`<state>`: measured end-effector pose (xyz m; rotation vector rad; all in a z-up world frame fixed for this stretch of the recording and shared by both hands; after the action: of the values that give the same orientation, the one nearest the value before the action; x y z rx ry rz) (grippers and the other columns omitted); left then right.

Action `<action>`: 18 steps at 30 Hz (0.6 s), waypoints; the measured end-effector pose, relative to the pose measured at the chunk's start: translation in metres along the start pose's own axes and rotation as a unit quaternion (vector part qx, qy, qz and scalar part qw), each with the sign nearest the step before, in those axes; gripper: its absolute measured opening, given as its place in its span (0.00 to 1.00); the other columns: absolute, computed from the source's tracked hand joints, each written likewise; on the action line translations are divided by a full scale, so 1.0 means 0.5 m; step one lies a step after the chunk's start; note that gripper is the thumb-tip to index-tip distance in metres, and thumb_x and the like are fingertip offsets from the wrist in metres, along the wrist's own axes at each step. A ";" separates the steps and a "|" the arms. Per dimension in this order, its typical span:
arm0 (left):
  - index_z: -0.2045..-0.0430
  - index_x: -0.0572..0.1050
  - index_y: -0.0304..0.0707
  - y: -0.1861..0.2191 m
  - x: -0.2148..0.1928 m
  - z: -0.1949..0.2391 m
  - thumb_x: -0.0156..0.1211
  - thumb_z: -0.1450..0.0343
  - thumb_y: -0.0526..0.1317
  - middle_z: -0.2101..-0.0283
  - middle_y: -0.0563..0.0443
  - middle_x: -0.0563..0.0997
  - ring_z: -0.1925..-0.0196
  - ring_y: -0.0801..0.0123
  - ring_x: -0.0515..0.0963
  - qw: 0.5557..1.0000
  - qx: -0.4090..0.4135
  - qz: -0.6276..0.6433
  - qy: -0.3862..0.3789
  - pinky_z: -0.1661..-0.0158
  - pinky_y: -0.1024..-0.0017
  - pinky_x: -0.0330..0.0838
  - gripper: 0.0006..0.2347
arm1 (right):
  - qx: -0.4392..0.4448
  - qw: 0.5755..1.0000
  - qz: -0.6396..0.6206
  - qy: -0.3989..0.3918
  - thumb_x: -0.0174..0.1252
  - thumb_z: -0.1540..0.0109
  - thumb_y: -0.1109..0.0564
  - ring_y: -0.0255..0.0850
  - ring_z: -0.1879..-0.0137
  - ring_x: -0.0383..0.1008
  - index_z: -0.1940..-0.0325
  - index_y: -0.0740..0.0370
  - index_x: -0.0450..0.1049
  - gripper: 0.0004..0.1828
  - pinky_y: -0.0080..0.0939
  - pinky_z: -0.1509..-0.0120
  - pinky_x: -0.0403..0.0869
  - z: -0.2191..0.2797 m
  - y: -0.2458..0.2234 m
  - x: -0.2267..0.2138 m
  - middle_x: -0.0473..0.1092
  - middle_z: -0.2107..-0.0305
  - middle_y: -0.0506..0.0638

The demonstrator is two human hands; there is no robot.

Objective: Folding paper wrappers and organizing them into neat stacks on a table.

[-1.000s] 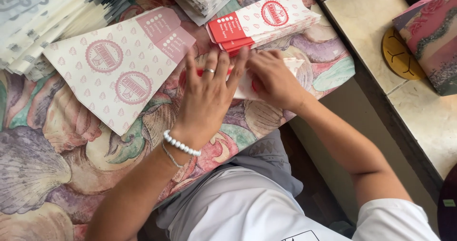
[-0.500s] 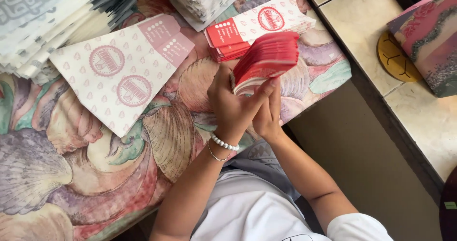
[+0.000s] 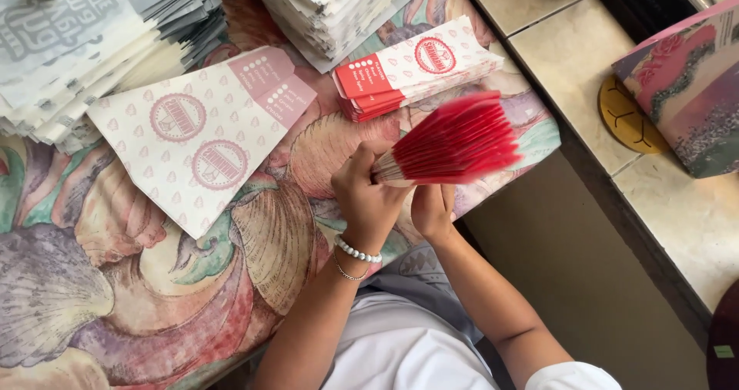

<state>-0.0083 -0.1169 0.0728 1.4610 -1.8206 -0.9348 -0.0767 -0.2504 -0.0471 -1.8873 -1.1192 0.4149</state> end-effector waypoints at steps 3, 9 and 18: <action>0.73 0.78 0.37 -0.039 -0.008 0.008 0.81 0.41 0.40 0.80 0.46 0.79 0.76 0.59 0.83 1.000 -0.017 -0.008 -0.003 0.70 0.65 0.78 0.14 | 0.001 0.997 0.073 -0.032 0.34 0.30 0.67 0.42 0.48 0.68 0.44 0.69 0.71 0.19 0.57 0.32 0.67 -0.068 -0.118 0.072 0.72 0.57 0.57; 0.76 0.83 0.41 -0.074 -0.012 0.019 0.77 0.38 0.37 0.80 0.50 0.82 0.75 0.61 0.85 0.999 -0.022 -0.014 -0.044 0.70 0.68 0.80 0.06 | -0.004 0.999 0.025 -0.027 0.47 0.39 0.64 0.46 0.50 0.70 0.44 0.73 0.71 0.20 0.60 0.34 0.67 -0.062 -0.064 0.030 0.72 0.58 0.60; 0.90 0.67 0.38 -0.009 -0.005 -0.020 0.64 0.34 0.54 0.87 0.53 0.73 0.82 0.69 0.69 0.996 0.028 -0.064 -0.049 0.75 0.67 0.65 0.21 | -0.113 0.974 0.116 -0.156 0.73 0.58 0.36 0.51 0.13 0.55 0.16 0.57 0.41 0.74 0.64 0.01 0.46 -0.239 -0.278 0.068 0.46 0.19 0.50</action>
<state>0.0029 -0.1164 0.0743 1.6073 -1.8554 -1.0419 -0.0558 -0.2548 0.1382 -2.2188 -1.1925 0.7645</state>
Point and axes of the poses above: each hand's wrist, its own z-axis away from the middle knuckle, its own x-axis out of the palm, y = z × x, the point moved 5 cm from there along -z, towards the middle knuckle
